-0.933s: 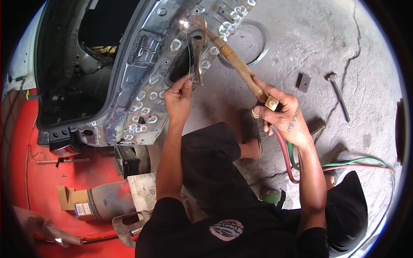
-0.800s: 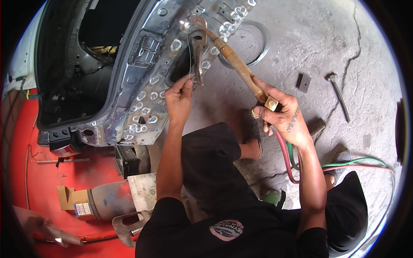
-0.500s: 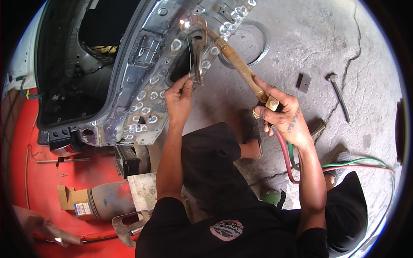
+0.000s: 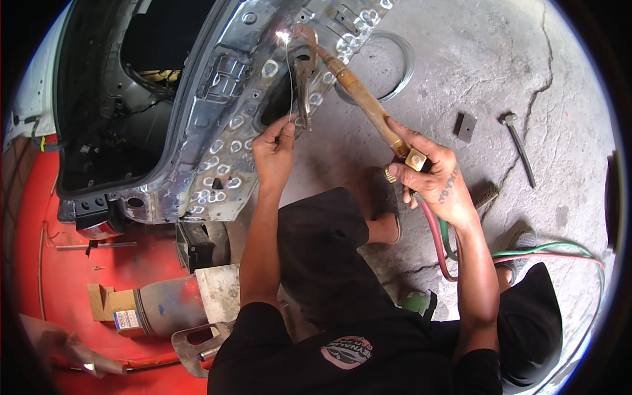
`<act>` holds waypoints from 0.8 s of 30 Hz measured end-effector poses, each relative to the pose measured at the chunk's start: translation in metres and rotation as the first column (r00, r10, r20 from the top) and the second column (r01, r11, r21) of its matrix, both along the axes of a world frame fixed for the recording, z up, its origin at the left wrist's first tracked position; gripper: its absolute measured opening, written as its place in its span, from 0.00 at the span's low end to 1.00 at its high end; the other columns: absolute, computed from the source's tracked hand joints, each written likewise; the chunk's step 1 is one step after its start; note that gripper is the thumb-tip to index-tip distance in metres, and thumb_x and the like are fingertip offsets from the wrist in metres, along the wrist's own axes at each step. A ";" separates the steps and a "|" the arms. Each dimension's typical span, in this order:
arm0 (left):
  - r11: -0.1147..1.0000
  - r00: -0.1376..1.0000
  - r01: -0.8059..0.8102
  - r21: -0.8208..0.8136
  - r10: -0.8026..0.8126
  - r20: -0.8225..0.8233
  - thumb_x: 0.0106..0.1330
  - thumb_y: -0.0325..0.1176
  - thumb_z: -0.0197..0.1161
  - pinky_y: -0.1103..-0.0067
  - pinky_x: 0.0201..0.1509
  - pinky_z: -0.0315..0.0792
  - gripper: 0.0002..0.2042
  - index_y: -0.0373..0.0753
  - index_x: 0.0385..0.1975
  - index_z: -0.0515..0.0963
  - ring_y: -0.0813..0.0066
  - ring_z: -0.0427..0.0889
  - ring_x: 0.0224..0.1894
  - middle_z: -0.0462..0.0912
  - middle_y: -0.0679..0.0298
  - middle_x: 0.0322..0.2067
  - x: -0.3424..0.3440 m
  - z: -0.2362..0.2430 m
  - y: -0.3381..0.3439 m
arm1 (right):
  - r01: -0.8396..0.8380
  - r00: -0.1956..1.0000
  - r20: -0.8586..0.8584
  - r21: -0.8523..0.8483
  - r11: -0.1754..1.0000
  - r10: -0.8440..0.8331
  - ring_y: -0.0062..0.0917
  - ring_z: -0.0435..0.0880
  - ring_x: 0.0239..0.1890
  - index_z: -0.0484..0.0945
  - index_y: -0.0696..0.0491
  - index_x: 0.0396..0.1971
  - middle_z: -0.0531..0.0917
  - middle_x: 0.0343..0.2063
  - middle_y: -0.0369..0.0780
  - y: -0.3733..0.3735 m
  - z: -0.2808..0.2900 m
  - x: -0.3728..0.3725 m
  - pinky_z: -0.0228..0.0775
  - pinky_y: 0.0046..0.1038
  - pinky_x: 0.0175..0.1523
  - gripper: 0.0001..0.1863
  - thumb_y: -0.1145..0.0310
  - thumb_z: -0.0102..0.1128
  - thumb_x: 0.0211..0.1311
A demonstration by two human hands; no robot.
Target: The person ignites a welding torch using a lighter, welds a metal section of a vehicle frame using the torch and filler wire, and brushes the welded area with a wire brush.
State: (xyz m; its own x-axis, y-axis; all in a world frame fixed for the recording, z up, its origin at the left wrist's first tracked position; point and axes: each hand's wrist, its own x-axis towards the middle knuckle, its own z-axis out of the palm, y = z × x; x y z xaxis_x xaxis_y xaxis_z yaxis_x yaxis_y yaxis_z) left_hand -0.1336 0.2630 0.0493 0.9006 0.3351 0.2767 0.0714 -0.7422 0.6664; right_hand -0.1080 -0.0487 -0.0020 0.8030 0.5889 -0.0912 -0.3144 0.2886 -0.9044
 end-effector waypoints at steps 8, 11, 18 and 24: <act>1.000 1.000 -0.003 -0.008 0.003 0.000 0.75 0.31 0.63 0.85 0.26 0.62 0.11 0.33 0.50 0.86 0.88 0.68 0.23 0.74 0.73 0.21 0.000 0.002 -0.004 | 0.030 0.999 0.017 0.006 1.000 -0.030 0.14 0.78 0.21 0.70 0.47 0.72 0.80 0.29 0.33 0.001 -0.001 -0.001 0.73 0.19 0.24 0.35 0.73 0.70 0.66; 1.000 1.000 -0.006 -0.005 0.006 -0.007 0.75 0.31 0.63 0.85 0.26 0.62 0.11 0.33 0.50 0.85 0.88 0.68 0.23 0.74 0.73 0.21 0.000 0.003 -0.004 | 0.023 1.000 0.008 0.002 1.000 -0.023 0.14 0.78 0.21 0.70 0.49 0.72 0.80 0.29 0.33 -0.001 0.001 -0.001 0.74 0.19 0.25 0.35 0.73 0.69 0.65; 1.000 1.000 -0.008 -0.025 0.008 0.004 0.75 0.27 0.62 0.84 0.25 0.61 0.10 0.33 0.49 0.86 0.88 0.65 0.23 0.72 0.74 0.21 0.001 0.002 -0.003 | 0.012 0.999 -0.038 0.028 1.000 -0.011 0.16 0.79 0.21 0.71 0.48 0.72 0.83 0.34 0.37 -0.003 0.001 -0.001 0.75 0.22 0.26 0.32 0.62 0.66 0.68; 1.000 1.000 -0.004 -0.016 0.004 -0.011 0.75 0.30 0.62 0.85 0.26 0.61 0.11 0.32 0.50 0.85 0.88 0.68 0.23 0.74 0.73 0.21 0.000 0.002 -0.002 | 0.024 1.000 -0.009 0.000 1.000 -0.024 0.16 0.80 0.21 0.72 0.49 0.71 0.83 0.32 0.38 -0.002 0.001 -0.001 0.76 0.22 0.26 0.30 0.64 0.62 0.70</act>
